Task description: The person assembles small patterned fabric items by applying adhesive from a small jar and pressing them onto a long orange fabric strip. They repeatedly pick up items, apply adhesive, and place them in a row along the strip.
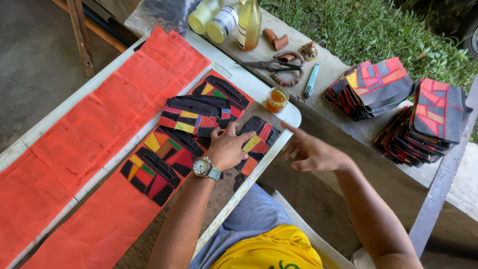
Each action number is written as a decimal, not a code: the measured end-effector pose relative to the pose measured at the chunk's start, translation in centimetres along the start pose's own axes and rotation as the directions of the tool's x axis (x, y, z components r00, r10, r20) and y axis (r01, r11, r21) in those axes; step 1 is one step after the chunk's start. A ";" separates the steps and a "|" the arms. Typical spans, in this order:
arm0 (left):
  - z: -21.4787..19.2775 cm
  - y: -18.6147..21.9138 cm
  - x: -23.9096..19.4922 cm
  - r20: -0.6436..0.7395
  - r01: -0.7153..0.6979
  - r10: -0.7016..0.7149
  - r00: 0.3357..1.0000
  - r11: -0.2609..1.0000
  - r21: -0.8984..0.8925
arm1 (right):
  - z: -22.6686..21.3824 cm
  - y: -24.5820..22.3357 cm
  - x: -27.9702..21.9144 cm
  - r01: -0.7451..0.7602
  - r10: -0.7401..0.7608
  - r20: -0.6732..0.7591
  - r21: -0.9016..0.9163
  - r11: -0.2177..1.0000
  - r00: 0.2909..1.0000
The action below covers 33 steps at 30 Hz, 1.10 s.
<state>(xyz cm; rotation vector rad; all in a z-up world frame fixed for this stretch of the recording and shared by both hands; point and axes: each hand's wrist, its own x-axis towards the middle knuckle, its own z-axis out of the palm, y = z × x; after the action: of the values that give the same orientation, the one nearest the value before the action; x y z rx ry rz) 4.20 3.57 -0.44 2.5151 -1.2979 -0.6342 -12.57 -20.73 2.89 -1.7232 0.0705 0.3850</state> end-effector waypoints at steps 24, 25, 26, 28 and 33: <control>1.3 1.2 1.9 -0.206 0.142 -0.148 0.967 0.989 -0.046 | 12.0 0.2 -0.1 -0.100 -0.017 -0.114 -0.929 0.357 0.993; 1.3 1.3 2.1 -0.211 0.143 -0.149 0.966 0.989 -0.043 | 12.1 0.5 -0.1 -0.070 -0.042 -0.090 -0.936 0.345 0.995; 1.2 1.3 2.3 -0.217 0.145 -0.150 0.965 0.989 -0.040 | 12.2 0.8 0.0 -0.040 -0.067 -0.066 -0.942 0.332 0.996; 1.3 1.3 2.4 -0.225 0.145 -0.150 0.963 0.989 -0.041 | 12.5 1.4 0.1 -0.030 -0.208 -0.093 -0.957 0.287 0.974; 1.7 1.1 1.7 -0.286 0.059 -0.123 0.950 0.973 -0.223 | 9.6 -0.5 0.9 0.122 -0.507 -0.037 -0.953 0.277 0.861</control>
<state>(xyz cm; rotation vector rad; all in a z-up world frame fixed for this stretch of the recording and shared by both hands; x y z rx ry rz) 3.48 1.57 -1.90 2.3908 -0.9589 -0.3682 -13.64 -11.16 1.79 -2.9107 -0.3416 -0.3165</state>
